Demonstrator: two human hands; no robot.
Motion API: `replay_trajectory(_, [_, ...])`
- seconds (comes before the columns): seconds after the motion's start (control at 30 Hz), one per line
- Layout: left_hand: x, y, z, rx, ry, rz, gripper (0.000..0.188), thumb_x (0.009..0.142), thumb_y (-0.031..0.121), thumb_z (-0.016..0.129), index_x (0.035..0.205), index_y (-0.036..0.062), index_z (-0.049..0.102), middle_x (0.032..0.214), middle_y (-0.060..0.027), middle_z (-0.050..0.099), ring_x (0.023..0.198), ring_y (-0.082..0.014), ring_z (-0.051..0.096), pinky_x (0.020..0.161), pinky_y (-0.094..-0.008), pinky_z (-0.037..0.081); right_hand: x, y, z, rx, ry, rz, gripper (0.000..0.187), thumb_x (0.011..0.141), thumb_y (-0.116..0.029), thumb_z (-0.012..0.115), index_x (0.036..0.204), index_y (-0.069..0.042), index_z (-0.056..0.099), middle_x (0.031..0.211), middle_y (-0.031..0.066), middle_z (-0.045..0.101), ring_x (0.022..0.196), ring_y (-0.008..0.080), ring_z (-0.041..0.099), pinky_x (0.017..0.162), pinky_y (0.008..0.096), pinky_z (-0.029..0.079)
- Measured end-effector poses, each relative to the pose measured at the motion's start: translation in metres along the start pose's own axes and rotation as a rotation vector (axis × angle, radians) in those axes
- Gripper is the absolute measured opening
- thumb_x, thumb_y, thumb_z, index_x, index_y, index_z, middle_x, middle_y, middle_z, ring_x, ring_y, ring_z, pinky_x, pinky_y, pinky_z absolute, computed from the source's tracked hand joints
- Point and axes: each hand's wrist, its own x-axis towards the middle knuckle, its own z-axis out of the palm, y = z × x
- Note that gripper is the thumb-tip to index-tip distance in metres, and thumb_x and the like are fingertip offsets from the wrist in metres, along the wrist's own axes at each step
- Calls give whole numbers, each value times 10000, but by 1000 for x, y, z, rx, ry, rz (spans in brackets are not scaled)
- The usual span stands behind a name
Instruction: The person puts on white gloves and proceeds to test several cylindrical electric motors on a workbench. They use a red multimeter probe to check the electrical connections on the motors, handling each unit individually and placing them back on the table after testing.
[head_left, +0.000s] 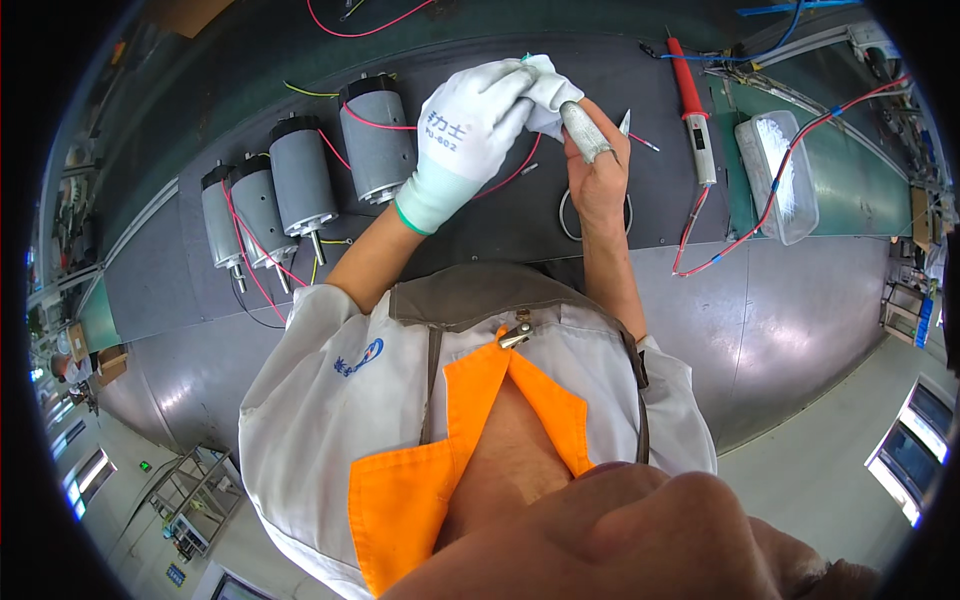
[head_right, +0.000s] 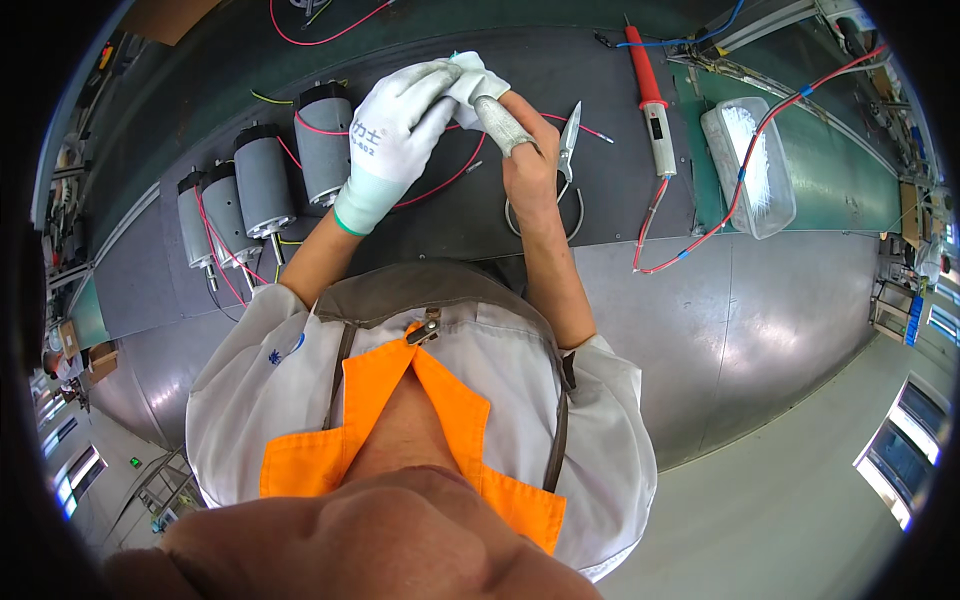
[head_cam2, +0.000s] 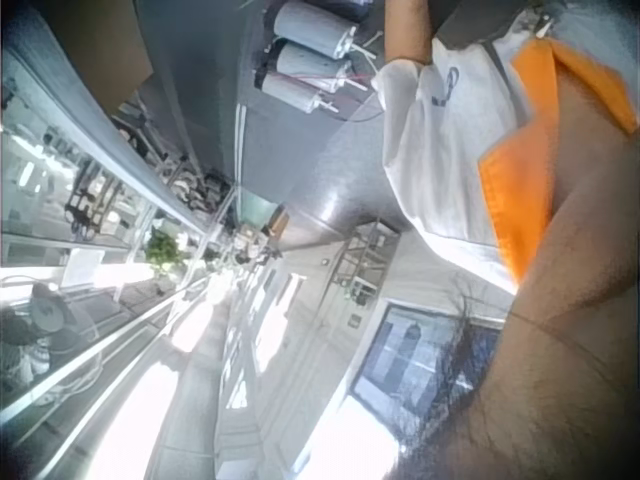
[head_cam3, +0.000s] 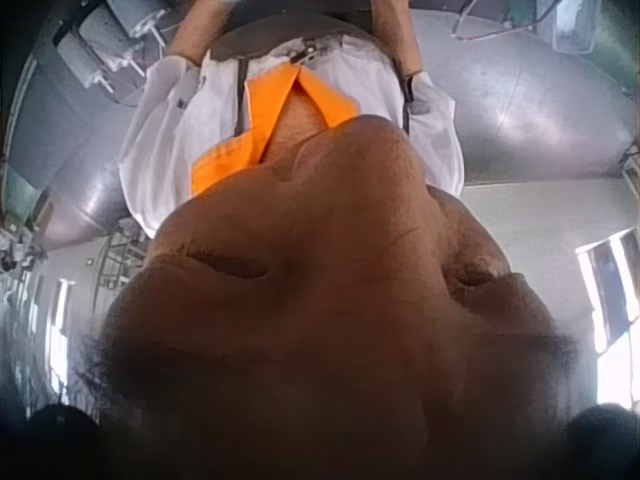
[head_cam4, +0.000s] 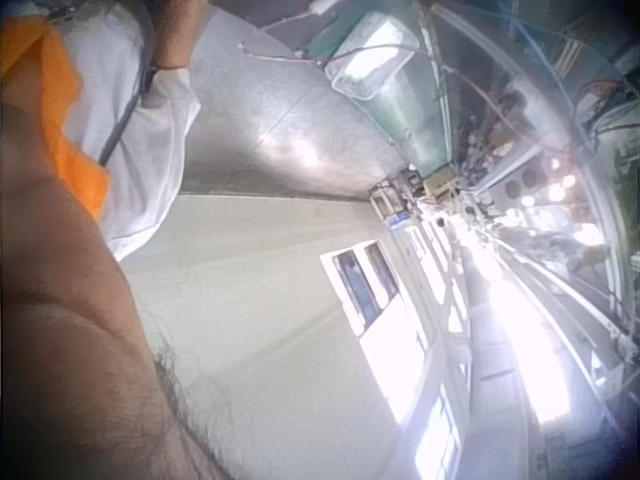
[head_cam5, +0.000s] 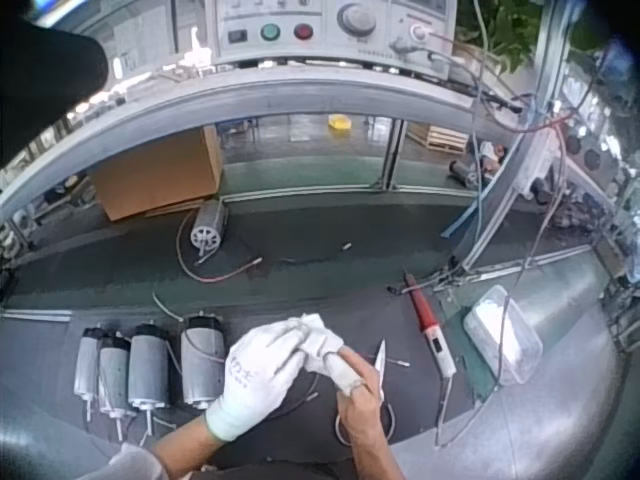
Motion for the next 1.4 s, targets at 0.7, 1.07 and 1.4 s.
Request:
replay_trajectory(0.7, [8, 23, -24, -266, -17, 7, 418, 863, 26, 635, 1274, 77, 685, 1390, -130, 605, 1365, -369, 491, 1150, -467, 379, -1, -8, 16, -200, -3, 34, 536, 768, 1, 501, 1280, 71, 645, 1130, 91, 705, 1056, 143, 653, 939, 261, 482])
replay_trajectory(1.07, [23, 36, -21, -31, -107, 411, 415, 679, 137, 722, 1093, 170, 712, 1360, -106, 598, 1253, -388, 541, 1048, -568, 413, -3, -3, 11, -397, -27, 25, 329, 863, -70, 614, 1161, 50, 684, 931, 86, 730, 834, 118, 637, 733, 283, 499])
replay_trajectory(1.4, [23, 34, -20, 56, 57, 372, 491, 693, 125, 722, 1181, 186, 720, 1362, -92, 589, 1185, -385, 578, 1020, -560, 436, 3, -10, 4, -55, -41, 88, 462, 808, 59, 507, 1238, 56, 675, 1085, 80, 726, 988, 148, 663, 928, 274, 496])
